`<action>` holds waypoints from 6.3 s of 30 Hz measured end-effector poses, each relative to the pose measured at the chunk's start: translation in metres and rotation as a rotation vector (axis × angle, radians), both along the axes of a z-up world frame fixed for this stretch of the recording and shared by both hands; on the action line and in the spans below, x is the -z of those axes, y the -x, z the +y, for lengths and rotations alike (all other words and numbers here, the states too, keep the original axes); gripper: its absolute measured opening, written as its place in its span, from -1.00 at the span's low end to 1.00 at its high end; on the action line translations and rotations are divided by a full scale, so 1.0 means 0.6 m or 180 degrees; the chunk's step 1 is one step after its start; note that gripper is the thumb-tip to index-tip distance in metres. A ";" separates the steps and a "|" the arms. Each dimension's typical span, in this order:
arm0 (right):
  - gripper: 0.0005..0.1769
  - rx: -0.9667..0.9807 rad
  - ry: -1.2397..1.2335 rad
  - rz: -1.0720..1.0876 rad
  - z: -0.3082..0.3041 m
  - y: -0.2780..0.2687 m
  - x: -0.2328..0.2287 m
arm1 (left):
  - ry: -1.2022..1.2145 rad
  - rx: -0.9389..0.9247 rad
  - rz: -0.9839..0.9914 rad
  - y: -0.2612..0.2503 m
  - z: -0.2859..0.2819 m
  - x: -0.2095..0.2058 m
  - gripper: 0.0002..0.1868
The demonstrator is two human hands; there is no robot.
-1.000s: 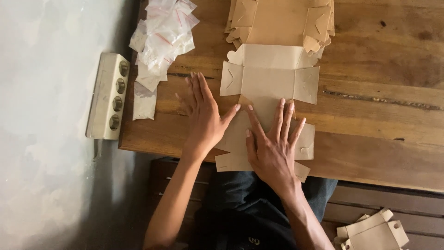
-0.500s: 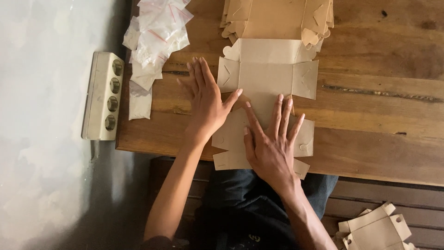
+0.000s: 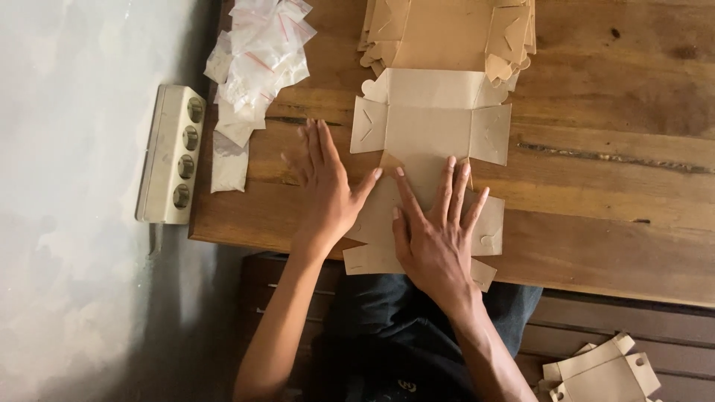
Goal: The person folds flat cardboard pieces along pre-scored lines to form small box-like structures. They repeatedly crease edges and tuck flaps, handling each piece one at a time on a wooden table.
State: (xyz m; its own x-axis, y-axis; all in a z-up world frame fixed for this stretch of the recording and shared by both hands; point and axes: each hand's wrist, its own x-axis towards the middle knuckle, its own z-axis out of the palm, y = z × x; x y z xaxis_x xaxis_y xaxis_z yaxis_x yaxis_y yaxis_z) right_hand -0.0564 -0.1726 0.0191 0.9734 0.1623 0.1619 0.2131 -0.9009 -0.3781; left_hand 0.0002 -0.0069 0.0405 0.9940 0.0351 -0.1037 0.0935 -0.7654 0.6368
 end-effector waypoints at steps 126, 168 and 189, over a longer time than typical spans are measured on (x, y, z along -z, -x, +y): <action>-0.79 -0.0344 -0.3055 0.1348 -0.214 -0.111 -0.116 | 0.2317 -0.0250 0.0473 0.002 0.061 -0.009 -0.52; 0.07 -0.1911 -0.0064 0.0509 -0.239 -0.306 -0.080 | -0.0727 0.3282 -0.0896 -0.189 -0.070 0.031 0.20; 0.31 -0.2175 0.0049 0.1260 -0.217 -0.299 -0.069 | -0.1097 0.2896 -0.0844 -0.165 -0.082 0.048 0.16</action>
